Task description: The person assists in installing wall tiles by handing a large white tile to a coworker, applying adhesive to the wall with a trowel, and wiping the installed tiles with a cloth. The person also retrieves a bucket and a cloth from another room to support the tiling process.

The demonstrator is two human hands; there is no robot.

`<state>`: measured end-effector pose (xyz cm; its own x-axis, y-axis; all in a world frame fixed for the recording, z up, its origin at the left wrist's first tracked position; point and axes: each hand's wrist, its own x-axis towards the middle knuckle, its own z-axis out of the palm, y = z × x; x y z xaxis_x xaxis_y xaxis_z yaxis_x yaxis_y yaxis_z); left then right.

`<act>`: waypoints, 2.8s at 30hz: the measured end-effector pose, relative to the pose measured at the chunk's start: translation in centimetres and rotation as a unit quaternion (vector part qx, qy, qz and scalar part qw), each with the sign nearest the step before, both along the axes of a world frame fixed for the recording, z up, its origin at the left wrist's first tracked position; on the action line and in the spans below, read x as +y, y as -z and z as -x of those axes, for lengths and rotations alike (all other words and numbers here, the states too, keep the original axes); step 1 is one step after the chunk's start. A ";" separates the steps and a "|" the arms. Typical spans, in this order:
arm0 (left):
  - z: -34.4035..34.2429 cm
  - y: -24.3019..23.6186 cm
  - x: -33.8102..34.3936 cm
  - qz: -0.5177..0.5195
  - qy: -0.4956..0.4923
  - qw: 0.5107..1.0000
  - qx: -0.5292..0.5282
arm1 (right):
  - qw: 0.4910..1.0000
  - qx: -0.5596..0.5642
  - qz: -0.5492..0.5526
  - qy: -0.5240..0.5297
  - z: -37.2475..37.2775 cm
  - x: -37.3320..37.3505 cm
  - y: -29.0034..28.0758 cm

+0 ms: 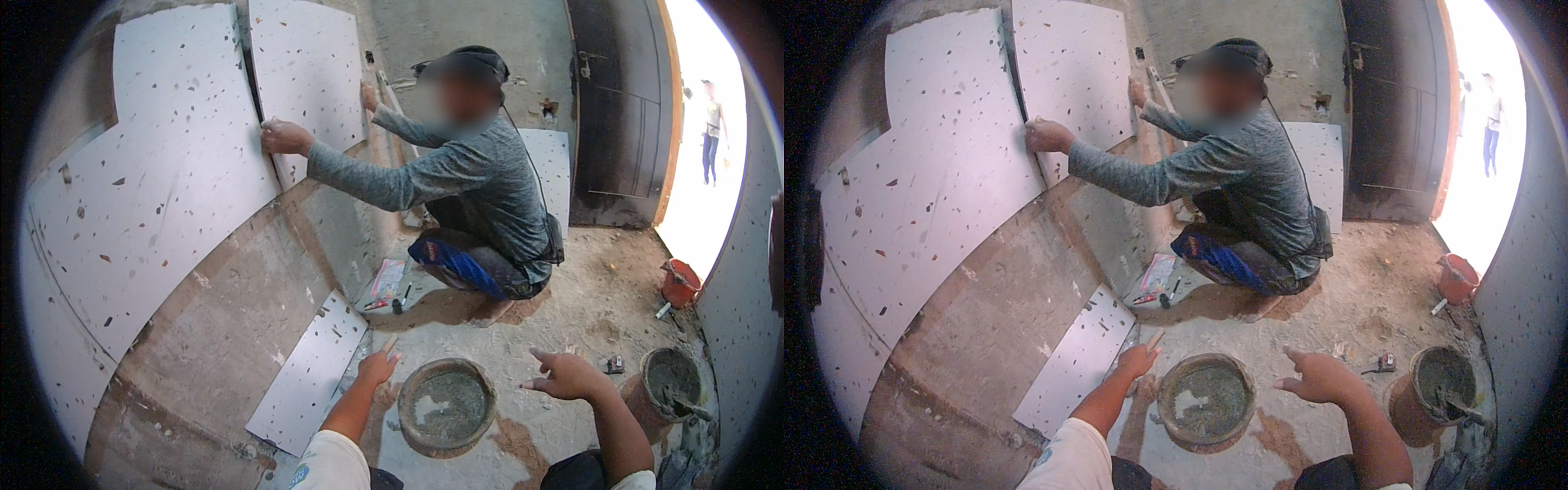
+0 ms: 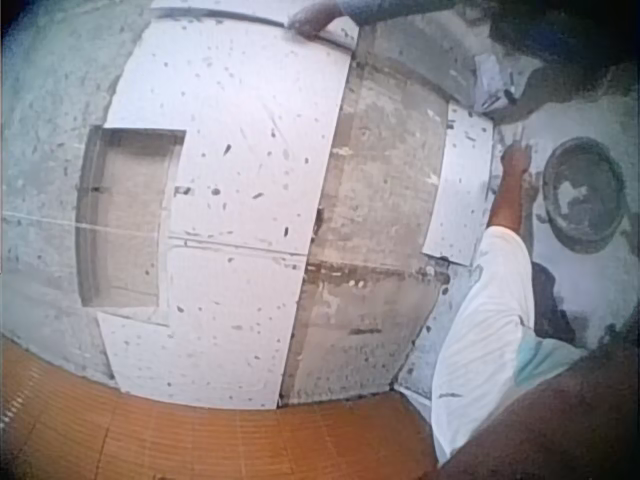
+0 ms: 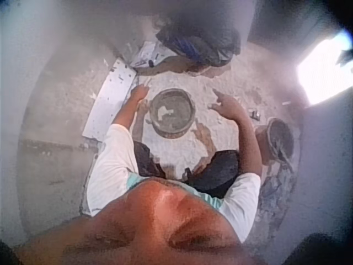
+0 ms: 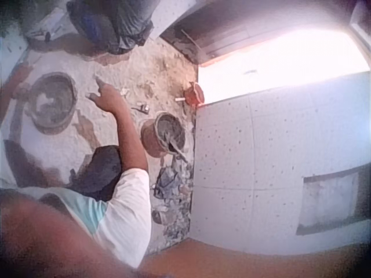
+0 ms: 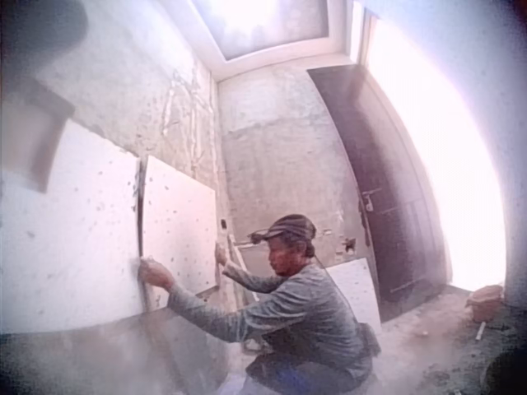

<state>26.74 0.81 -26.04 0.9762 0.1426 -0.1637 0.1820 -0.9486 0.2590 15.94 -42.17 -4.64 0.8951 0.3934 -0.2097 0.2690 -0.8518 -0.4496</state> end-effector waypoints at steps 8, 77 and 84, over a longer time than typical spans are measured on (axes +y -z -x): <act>0.2 -0.3 -0.1 0.025 -0.011 1.000 -0.007 | 1.000 0.007 -0.006 0.000 -0.2 0.1 0.2; -13.2 -96.4 15.7 -0.172 0.066 0.885 -0.428 | 0.772 0.202 -0.576 0.177 -34.9 34.9 -37.9; -21.1 -97.6 15.4 -0.227 -0.052 0.942 -0.242 | 0.607 0.479 -0.549 0.318 -47.6 46.9 -24.8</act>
